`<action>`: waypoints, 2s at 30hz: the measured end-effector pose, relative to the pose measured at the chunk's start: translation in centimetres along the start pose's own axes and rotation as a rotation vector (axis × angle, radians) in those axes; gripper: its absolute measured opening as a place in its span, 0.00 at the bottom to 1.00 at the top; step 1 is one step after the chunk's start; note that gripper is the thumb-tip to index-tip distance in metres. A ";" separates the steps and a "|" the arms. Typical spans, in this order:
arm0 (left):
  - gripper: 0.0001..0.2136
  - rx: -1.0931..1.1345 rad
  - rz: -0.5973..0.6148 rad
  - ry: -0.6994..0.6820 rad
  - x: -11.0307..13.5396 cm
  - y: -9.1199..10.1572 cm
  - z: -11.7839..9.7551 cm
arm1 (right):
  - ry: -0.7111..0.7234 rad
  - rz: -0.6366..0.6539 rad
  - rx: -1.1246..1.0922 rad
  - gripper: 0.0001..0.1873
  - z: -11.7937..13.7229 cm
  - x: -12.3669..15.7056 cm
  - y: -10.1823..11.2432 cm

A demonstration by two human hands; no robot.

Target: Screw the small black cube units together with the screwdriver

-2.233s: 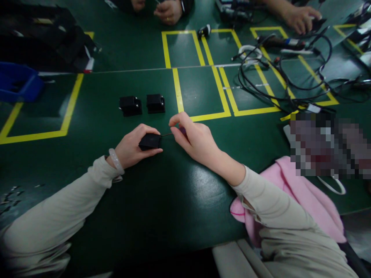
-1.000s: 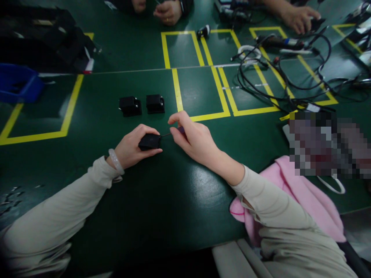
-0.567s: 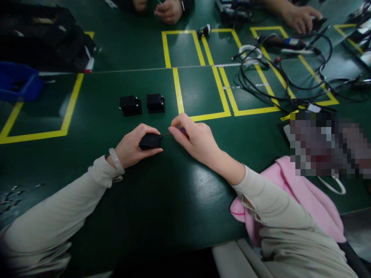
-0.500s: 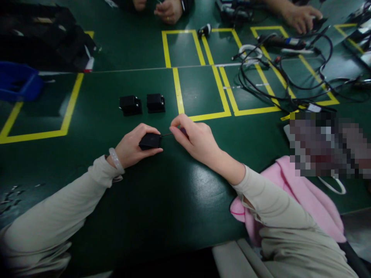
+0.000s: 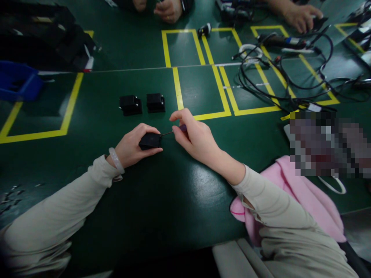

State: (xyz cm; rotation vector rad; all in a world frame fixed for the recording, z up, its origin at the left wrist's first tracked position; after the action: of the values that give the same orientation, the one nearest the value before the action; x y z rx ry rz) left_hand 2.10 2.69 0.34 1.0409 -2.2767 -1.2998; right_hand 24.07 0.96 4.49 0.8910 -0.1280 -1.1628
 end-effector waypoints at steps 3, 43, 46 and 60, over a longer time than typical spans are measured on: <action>0.19 0.001 -0.005 -0.004 0.0 0.0 0.0 | -0.009 0.010 0.009 0.05 -0.1 0.0 0.0; 0.19 0.008 0.027 0.038 0.0 0.0 0.0 | -0.003 0.012 0.004 0.08 0.1 -0.1 0.0; 0.19 0.005 0.024 0.030 0.0 0.0 0.1 | -0.010 0.022 0.008 0.06 0.1 -0.1 0.0; 0.19 0.005 0.021 0.029 0.0 0.0 0.0 | -0.044 0.034 0.014 0.05 -0.1 0.0 0.0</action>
State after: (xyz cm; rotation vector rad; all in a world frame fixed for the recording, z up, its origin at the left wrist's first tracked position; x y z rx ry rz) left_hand 2.09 2.71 0.33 1.0287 -2.2638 -1.2636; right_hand 24.08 1.04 4.43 0.8733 -0.1864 -1.1516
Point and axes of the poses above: each hand's wrist, its own x-axis away from the middle knuckle, its own y-axis out of the back of the hand, z = x × y, the point moved 3 cm from there along -x, towards the middle knuckle, and after that the axes turned 10 degrees about z, right-handed, at the moved point
